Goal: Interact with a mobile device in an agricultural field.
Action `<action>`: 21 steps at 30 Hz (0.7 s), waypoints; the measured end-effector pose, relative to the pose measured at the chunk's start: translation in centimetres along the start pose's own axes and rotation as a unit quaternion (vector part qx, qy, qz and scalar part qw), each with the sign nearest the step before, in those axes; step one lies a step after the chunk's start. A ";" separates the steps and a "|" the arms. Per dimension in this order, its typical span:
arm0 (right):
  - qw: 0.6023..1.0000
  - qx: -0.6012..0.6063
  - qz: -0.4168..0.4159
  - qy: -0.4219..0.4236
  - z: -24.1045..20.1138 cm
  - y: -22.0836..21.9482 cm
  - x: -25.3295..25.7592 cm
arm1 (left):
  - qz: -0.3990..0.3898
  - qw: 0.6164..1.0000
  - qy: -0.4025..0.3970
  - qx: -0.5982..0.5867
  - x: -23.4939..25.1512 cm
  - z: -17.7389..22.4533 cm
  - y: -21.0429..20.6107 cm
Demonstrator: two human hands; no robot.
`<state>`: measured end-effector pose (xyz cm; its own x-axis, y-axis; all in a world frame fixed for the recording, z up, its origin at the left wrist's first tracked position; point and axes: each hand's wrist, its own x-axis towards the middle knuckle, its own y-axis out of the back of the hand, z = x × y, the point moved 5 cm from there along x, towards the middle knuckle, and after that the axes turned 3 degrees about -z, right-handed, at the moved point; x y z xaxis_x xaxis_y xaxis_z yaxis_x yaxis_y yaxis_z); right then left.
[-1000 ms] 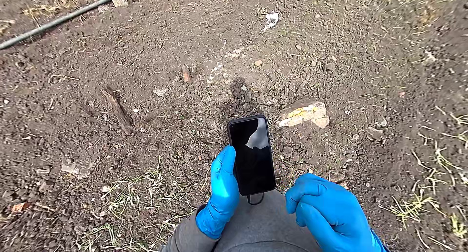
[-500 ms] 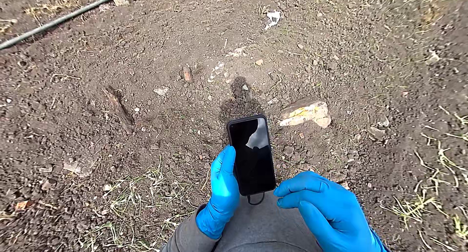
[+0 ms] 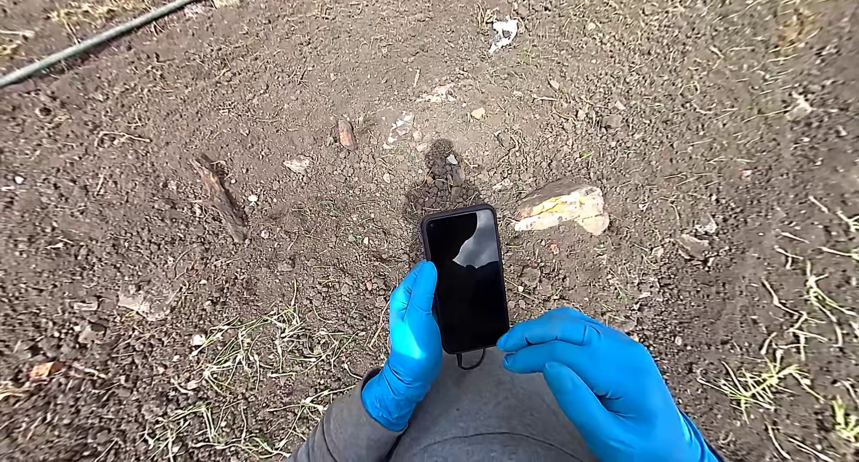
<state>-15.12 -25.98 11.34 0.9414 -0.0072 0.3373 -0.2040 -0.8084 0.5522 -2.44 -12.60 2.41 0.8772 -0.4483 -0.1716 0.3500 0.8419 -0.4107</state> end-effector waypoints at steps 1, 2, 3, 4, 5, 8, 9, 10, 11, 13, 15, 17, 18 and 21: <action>1.000 0.000 -0.002 0.000 0.0 0.0 0.0 | 0.000 1.000 -0.001 0.001 0.0 0.0 0.0; 1.000 0.001 -0.002 -0.001 0.0 0.0 0.0 | -0.001 1.000 -0.003 0.002 0.0 0.0 0.0; 1.000 0.001 -0.003 -0.001 0.1 0.0 0.0 | 0.000 1.000 -0.004 0.001 0.0 0.0 0.0; 1.000 0.000 -0.003 -0.002 0.1 0.0 0.0 | 0.004 1.000 -0.003 0.000 0.0 0.0 0.0; 1.000 -0.002 -0.003 -0.003 0.1 0.0 0.0 | 0.009 1.000 0.001 -0.001 0.0 -0.1 0.0; 1.000 -0.001 -0.004 -0.004 0.2 -0.1 -0.2 | 0.014 1.000 0.007 0.000 -0.1 -0.3 0.2; 1.000 0.001 -0.004 -0.005 0.3 -0.2 -0.3 | 0.015 1.000 0.009 0.003 -0.2 -0.3 0.2; 1.000 0.001 -0.003 -0.006 0.3 -0.2 -0.3 | 0.017 1.000 0.011 0.007 -0.2 -0.3 0.2; 1.000 0.003 -0.002 -0.007 0.4 -0.3 -0.3 | 0.018 1.000 0.011 0.009 -0.2 -0.4 0.2; 1.000 0.004 -0.001 -0.008 0.4 -0.4 -0.4 | 0.018 1.000 0.010 0.009 -0.3 -0.4 0.3; 1.000 0.006 -0.001 -0.010 0.5 -0.4 -0.5 | 0.017 1.000 0.007 0.008 -0.2 -0.5 0.3; 1.000 0.006 -0.003 -0.012 0.6 -0.5 -0.6 | 0.016 1.000 0.005 0.008 -0.2 -0.6 0.4; 1.000 0.005 -0.003 -0.012 0.6 -0.5 -0.6 | 0.016 1.000 0.006 0.010 -0.2 -0.6 0.4; 1.000 0.003 -0.001 -0.015 0.7 -0.5 -0.5 | 0.014 1.000 0.007 0.012 -0.1 -0.6 0.4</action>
<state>-15.33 -26.01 10.36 0.9494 -0.0224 0.3134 -0.2003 -0.8117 0.5487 -2.55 -12.38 1.70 0.8825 -0.4278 -0.1951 0.3325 0.8613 -0.3842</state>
